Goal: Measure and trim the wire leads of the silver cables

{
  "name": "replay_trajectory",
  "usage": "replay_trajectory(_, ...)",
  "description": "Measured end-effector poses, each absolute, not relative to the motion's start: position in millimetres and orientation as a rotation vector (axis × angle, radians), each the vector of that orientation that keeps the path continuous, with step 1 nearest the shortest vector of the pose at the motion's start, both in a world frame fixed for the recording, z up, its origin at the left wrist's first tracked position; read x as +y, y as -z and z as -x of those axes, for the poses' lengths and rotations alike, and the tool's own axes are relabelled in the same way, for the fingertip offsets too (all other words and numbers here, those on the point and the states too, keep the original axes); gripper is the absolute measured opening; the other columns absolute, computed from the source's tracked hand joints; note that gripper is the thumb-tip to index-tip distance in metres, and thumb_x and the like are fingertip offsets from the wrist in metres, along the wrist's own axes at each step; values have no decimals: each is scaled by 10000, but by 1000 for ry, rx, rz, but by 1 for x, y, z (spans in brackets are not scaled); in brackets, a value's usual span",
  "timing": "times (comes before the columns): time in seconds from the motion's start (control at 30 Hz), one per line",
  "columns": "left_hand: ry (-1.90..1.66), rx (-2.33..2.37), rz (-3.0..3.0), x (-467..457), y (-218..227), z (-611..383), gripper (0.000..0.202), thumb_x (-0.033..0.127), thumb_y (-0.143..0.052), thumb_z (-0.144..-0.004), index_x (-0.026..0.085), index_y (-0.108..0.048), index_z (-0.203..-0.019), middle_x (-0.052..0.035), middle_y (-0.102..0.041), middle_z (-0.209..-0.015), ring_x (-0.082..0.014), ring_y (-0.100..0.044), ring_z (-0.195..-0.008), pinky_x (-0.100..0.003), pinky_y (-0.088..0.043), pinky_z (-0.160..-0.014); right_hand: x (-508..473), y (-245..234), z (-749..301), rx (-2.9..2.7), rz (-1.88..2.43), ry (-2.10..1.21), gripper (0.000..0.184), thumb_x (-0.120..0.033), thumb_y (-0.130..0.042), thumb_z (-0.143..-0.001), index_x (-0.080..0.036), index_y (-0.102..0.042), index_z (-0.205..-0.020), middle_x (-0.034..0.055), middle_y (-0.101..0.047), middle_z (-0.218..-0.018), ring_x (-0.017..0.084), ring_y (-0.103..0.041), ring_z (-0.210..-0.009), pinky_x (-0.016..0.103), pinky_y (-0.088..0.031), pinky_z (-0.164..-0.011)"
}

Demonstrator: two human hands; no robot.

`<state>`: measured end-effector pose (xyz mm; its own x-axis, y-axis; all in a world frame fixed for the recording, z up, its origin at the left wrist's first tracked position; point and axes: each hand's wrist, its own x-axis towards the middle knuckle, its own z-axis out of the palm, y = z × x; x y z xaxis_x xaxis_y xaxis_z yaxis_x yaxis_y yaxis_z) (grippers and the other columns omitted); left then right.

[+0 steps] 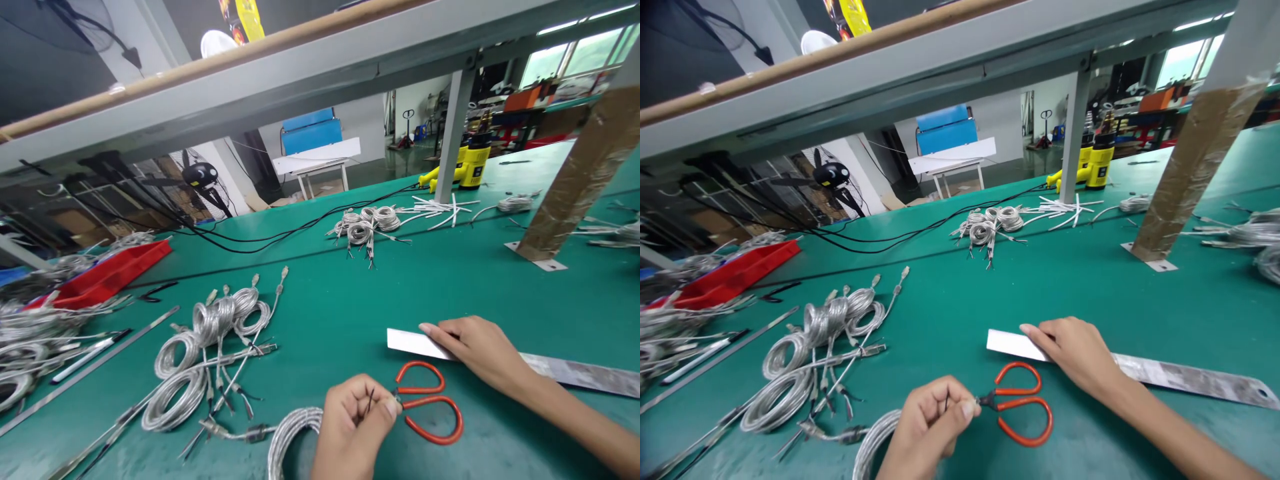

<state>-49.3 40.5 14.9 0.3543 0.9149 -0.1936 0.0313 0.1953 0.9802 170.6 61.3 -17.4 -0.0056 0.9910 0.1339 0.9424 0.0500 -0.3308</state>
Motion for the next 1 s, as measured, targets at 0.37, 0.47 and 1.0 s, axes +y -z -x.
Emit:
replay_trajectory(0.37,-679,1090,-1277,39,-13,48,189,283,-540,-692,143,-509,-569,98,-281,-398,-51,-176,-367,-209,-108,-393,52,3,-163,-2312,1725,-66,582,-473,-267,-901,-166,-496,-463,12,-554,-456,122,-496,-463,258,-205,-490)
replay_trajectory(0.47,-658,1103,-1296,38,-11,47,191,288,-534,-693,148,-498,-569,98,-271,-402,-56,-179,-377,-212,-109,-396,52,1,-168,-2378,1576,-75,565,-457,-277,-905,-163,-504,-479,0,-542,-458,107,-488,-463,250,-241,-523)
replay_trajectory(1.0,-624,1055,-1293,36,2,45,173,281,-508,-702,166,-473,-577,95,-254,-404,-73,-183,-399,-239,-100,-421,52,-2,-175,-2411,1508,-289,553,-467,-301,-896,-151,-452,-469,-57,-349,-427,62,-241,-412,246,-228,-540)
